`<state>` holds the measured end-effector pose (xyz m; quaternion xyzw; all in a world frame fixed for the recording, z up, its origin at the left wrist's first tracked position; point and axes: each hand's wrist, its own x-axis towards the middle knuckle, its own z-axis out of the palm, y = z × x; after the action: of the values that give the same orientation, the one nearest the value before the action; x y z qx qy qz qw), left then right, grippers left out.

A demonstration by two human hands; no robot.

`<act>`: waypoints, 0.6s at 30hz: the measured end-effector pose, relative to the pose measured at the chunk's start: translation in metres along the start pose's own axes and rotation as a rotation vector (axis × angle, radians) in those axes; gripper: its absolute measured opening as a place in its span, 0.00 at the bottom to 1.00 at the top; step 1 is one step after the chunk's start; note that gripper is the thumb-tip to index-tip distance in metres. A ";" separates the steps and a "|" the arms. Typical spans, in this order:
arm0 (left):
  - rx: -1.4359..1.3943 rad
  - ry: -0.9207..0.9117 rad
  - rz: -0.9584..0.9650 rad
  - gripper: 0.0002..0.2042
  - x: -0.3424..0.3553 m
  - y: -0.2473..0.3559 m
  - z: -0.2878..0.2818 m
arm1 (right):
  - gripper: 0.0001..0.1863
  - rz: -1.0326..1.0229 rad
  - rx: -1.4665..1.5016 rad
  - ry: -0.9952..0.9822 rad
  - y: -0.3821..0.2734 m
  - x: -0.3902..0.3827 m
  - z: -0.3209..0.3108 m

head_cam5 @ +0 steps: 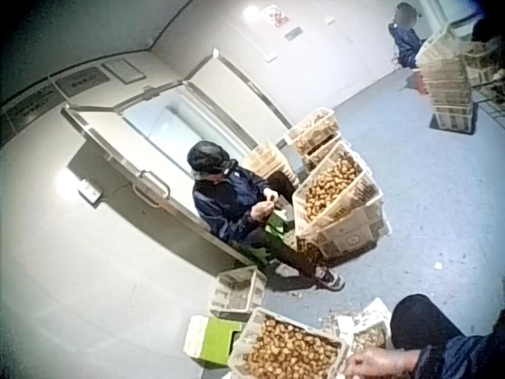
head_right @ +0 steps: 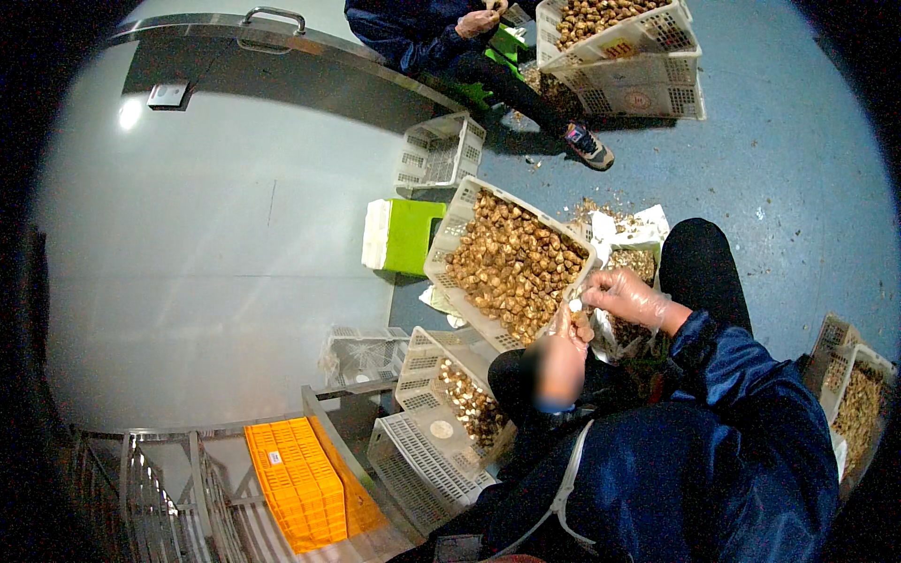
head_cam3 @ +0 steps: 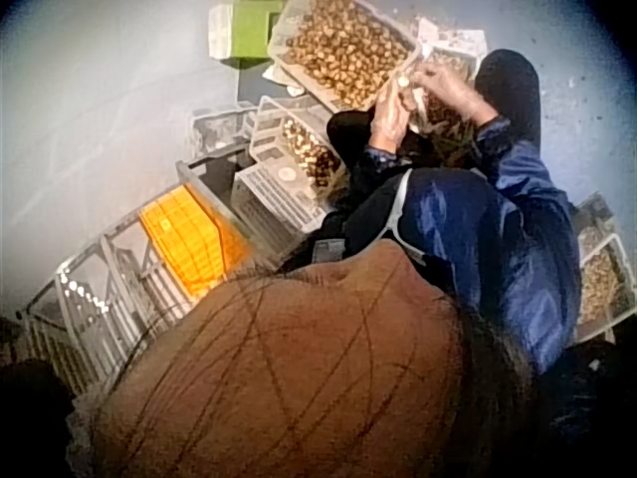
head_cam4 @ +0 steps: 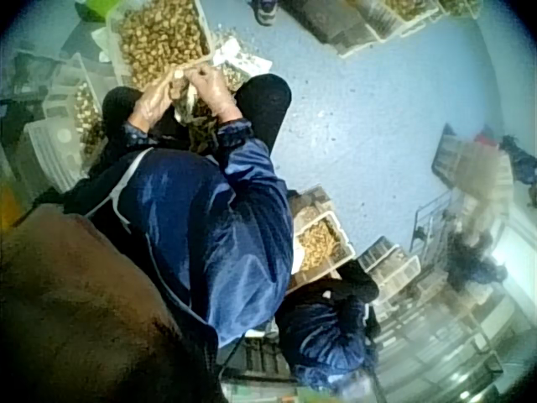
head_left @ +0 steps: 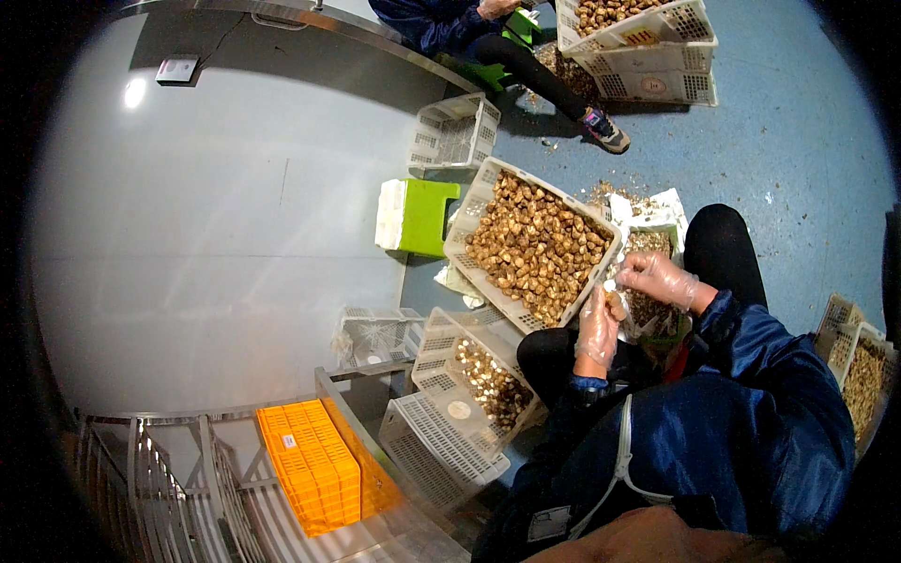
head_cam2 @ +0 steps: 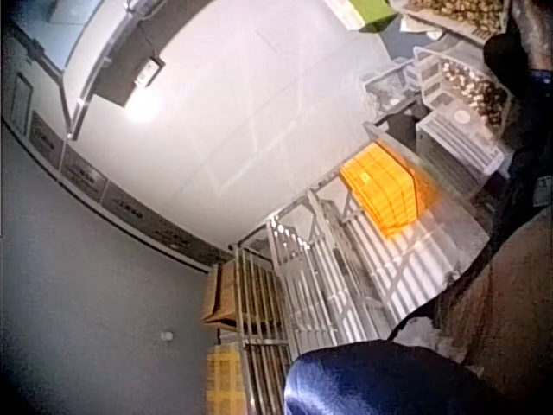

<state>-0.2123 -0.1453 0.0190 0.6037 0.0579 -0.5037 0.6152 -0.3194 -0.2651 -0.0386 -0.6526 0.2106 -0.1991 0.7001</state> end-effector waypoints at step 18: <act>-0.267 -0.415 -0.127 0.16 0.044 -0.007 -0.037 | 0.15 0.168 0.084 0.153 0.012 0.005 -0.008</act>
<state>-0.1763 -0.1385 -0.0259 0.3958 0.0343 -0.6425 0.6552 -0.3197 -0.2732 -0.0511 -0.5857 0.3086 -0.1975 0.7230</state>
